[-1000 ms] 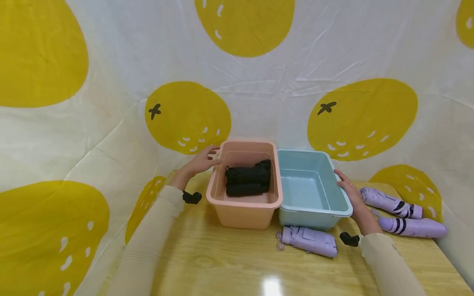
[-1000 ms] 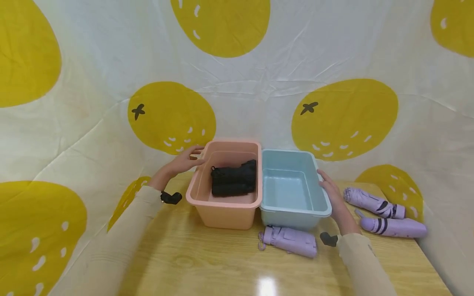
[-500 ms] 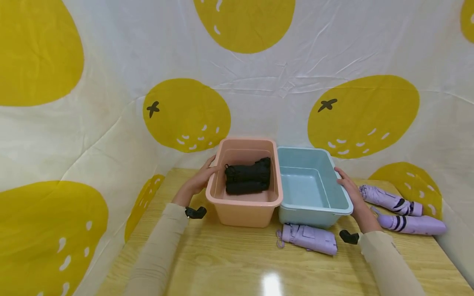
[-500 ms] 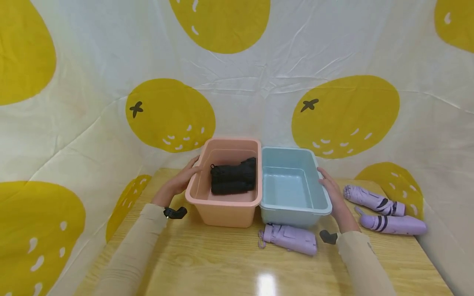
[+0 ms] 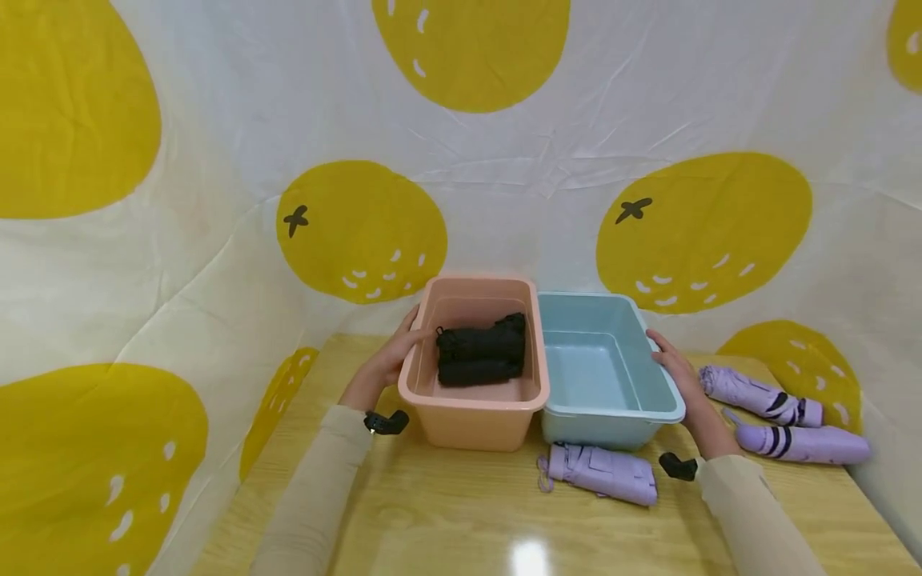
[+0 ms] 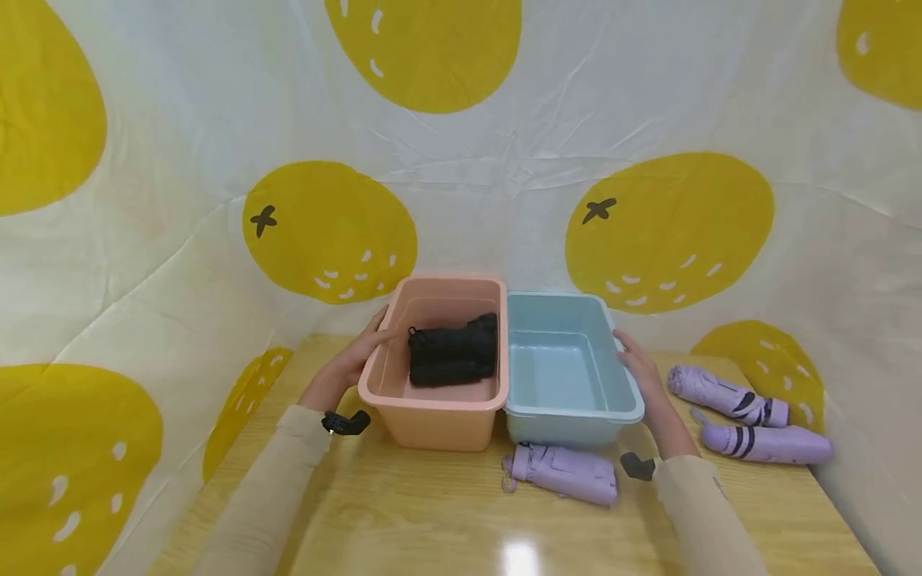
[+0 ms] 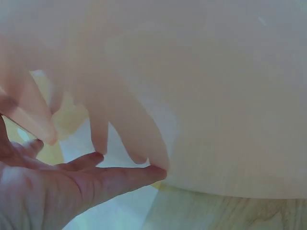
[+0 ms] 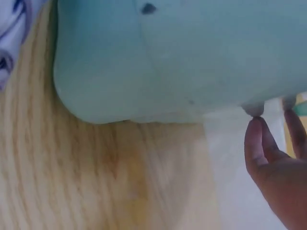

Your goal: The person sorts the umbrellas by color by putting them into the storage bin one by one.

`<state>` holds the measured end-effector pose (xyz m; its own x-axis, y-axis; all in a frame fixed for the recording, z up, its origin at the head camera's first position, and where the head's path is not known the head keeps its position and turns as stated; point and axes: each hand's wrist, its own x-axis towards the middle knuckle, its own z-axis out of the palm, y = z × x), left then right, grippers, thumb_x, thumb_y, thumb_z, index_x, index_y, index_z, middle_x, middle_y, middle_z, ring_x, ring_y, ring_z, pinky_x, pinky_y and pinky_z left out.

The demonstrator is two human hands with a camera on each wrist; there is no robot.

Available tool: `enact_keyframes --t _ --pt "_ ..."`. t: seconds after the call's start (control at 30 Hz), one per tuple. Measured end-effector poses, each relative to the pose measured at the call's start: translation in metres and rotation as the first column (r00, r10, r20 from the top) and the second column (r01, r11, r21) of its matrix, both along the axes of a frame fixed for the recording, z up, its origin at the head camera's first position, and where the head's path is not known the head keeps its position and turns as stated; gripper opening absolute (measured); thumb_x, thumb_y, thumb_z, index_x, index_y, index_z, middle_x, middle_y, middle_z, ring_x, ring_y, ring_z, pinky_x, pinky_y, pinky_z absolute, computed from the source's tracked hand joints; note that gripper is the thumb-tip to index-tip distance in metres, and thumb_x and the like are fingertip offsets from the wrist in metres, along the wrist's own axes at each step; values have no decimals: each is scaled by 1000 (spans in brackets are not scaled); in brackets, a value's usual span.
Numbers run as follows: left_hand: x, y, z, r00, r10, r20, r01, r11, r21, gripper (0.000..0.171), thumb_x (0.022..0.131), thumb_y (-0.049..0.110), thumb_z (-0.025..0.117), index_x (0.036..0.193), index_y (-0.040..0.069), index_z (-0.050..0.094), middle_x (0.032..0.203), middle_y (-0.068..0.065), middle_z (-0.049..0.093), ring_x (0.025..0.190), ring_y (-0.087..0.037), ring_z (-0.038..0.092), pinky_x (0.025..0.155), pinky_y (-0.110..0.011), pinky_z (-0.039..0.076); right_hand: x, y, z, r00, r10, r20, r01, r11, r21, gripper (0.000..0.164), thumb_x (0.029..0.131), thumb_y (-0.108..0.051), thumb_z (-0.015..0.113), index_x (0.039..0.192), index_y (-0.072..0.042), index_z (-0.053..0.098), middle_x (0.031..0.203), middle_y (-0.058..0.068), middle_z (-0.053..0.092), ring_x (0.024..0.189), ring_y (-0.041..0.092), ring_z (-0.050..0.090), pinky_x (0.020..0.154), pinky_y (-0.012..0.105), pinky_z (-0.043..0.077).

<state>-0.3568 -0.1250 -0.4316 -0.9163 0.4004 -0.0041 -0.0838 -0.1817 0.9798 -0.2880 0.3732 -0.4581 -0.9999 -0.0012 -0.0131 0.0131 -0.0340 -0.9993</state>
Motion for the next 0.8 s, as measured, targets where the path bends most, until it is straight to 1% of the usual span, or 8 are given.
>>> enact_keyframes --t 0.1,0.17,0.2,0.3,0.47,0.57,0.7,0.8 --pt "3 2 -4 1000 -6 -6 7 1000 26 71 102 16 47 156 35 5 157 -20 9 132 -52 24 103 -68 20 4 3 -2 995 -101 -1 101 994 45 56 101 -29 53 153 -21 33 151 4 37 112 7 52 77 17 49" --pt "4 2 -6 1000 -10 -23 10 1000 24 70 103 17 46 156 36 4 158 -17 8 134 -49 23 104 -67 20 7 7 -2 988 -146 -50 151 982 109 56 97 -32 59 149 -17 43 132 -6 54 97 1 58 71 17 51" --pt "4 2 -6 1000 -11 -26 12 999 31 69 104 17 45 156 37 4 158 -17 8 134 -49 23 104 -66 22 9 8 -1 985 -149 -82 159 977 142 55 97 -33 60 147 -15 46 121 -12 58 91 0 59 70 18 51" --pt "4 1 -5 999 -2 -48 4 1000 30 68 105 18 43 156 37 2 158 -17 9 132 -50 24 102 -62 26 15 9 9 975 -128 -181 169 957 234 50 98 -34 57 143 -12 51 107 -20 61 88 -2 61 71 16 50" --pt "5 0 -4 996 -27 -84 29 999 19 68 105 18 41 156 37 0 159 -17 6 131 -50 22 100 -60 28 43 4 36 957 -121 -265 213 910 355 43 101 -34 52 135 -10 56 110 -13 62 95 2 62 76 14 48" --pt "5 -1 -5 994 -37 -99 38 999 10 68 105 17 39 156 36 -1 160 -16 4 133 -49 20 102 -60 27 64 -3 50 945 -103 -310 240 861 449 41 101 -33 53 131 -5 58 111 -13 62 96 1 60 76 11 46" --pt "5 -2 -5 995 -37 -93 36 999 -6 69 105 17 39 155 40 -2 160 -14 2 134 -47 20 102 -58 28 93 -14 62 902 -45 -430 290 801 524 32 99 -20 58 124 -1 63 106 -17 65 93 -2 59 74 10 45" --pt "5 -2 -5 996 -29 -84 29 1000 -8 70 104 17 40 155 42 -1 161 -13 3 134 -48 21 102 -60 26 111 -27 65 844 30 -536 329 760 560 23 94 -6 63 116 -3 68 101 -15 67 89 -4 59 73 10 44"
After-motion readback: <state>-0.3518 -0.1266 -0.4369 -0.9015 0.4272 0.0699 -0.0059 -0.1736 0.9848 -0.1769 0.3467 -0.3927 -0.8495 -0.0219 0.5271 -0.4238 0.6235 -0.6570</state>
